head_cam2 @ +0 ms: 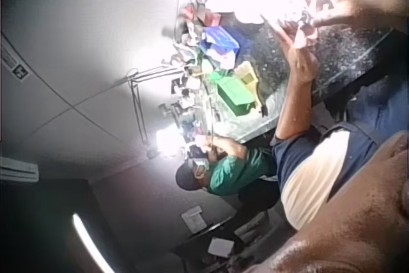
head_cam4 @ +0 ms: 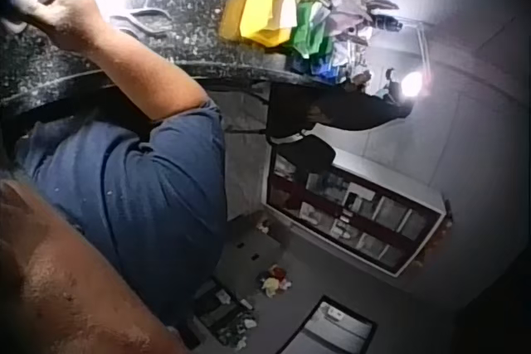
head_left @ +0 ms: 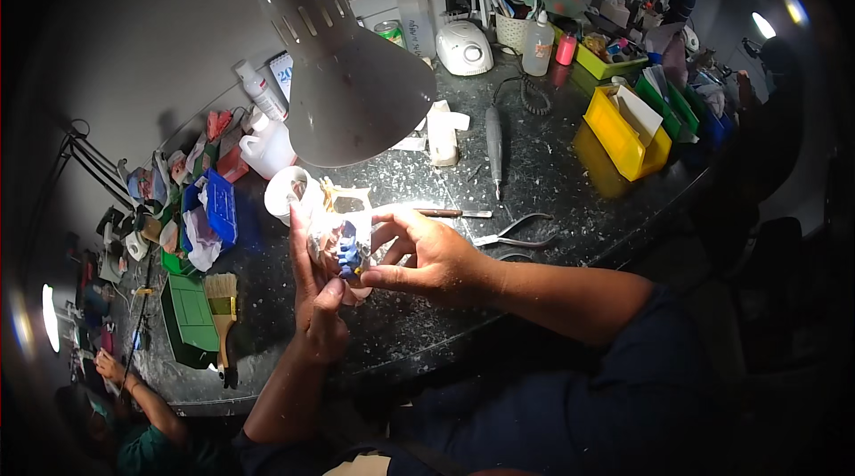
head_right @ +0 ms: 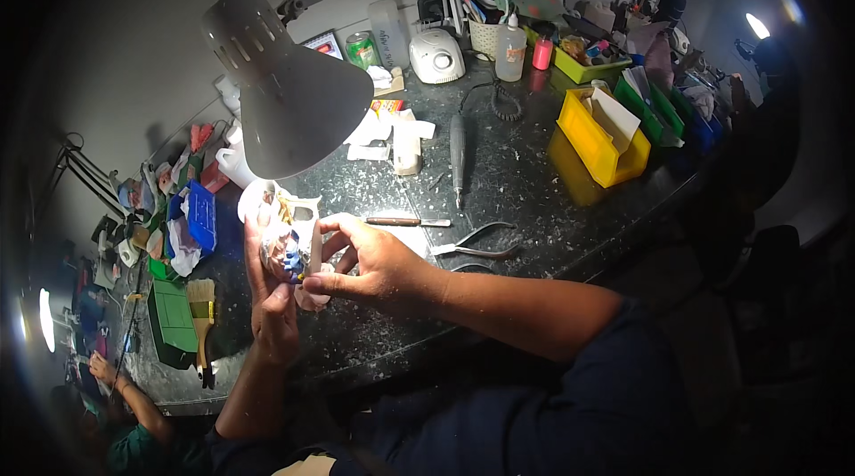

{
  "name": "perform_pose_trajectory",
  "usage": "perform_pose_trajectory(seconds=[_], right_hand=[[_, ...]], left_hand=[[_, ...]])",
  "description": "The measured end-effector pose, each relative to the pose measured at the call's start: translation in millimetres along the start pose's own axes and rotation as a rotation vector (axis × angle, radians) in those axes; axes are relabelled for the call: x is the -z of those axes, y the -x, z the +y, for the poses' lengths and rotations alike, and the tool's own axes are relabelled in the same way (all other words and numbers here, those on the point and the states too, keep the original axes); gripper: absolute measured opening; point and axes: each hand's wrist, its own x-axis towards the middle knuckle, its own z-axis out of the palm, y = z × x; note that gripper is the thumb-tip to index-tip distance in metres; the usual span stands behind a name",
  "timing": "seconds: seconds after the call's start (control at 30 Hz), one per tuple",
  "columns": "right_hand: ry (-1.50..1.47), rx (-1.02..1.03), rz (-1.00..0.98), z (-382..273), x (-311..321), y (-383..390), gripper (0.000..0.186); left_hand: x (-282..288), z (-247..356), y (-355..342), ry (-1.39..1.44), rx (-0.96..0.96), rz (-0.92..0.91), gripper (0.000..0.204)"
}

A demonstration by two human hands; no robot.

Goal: The person uses a small tool to scrape and refine a dental prosthesis attached to a metal articulator, turning the object over to work on different sections.

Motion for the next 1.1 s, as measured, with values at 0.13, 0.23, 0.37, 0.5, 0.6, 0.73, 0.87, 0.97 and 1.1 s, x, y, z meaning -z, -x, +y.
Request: perform_pose_trajectory(seconds=[0.13, 0.23, 0.37, 0.5, 0.6, 0.73, 0.87, 0.97, 1.1], right_hand=[[-0.132, 0.074, 0.052, 2.8, 11.4, -1.3, 0.074], [-0.161, 0.046, 0.065, 0.7, 11.7, -1.2, 0.067], [-0.186, -0.072, 0.052, -3.2, 16.9, -2.7, 0.053], [-0.230, -0.057, 0.057, -0.9, 19.4, -6.8, 0.054], [-0.473, -0.041, 0.020, 15.5, 27.8, -8.2, 0.066], [-0.492, -0.170, 0.127, -10.6, 23.8, -9.0, 0.086], [-0.534, -0.177, 0.100, -5.8, 24.3, -8.2, 0.086], [-0.573, -0.169, 0.081, -4.6, 23.6, -8.6, 0.085], [-0.577, -0.196, 0.039, -0.4, 28.1, -6.5, 0.087]], left_hand=[[11.2, -7.7, -1.1, -0.120, -0.047, -0.031, 0.093], [23.6, -2.0, 0.5, -0.563, -0.168, -0.059, 0.079], [20.3, 15.8, -6.2, -0.622, -0.066, 0.014, 0.070], [33.9, 25.9, -11.1, -1.021, -0.257, 0.007, 0.074], [55.5, 11.4, -9.0, -0.846, -0.301, 0.052, 0.077], [53.7, 14.3, -14.9, -0.231, -0.184, 0.038, 0.077], [52.6, 5.6, -16.1, -0.084, -0.202, 0.089, 0.070], [52.1, 4.2, -13.6, 0.161, -0.153, 0.126, 0.062], [45.0, 7.5, -16.8, 0.335, -0.096, 0.161, 0.059]])
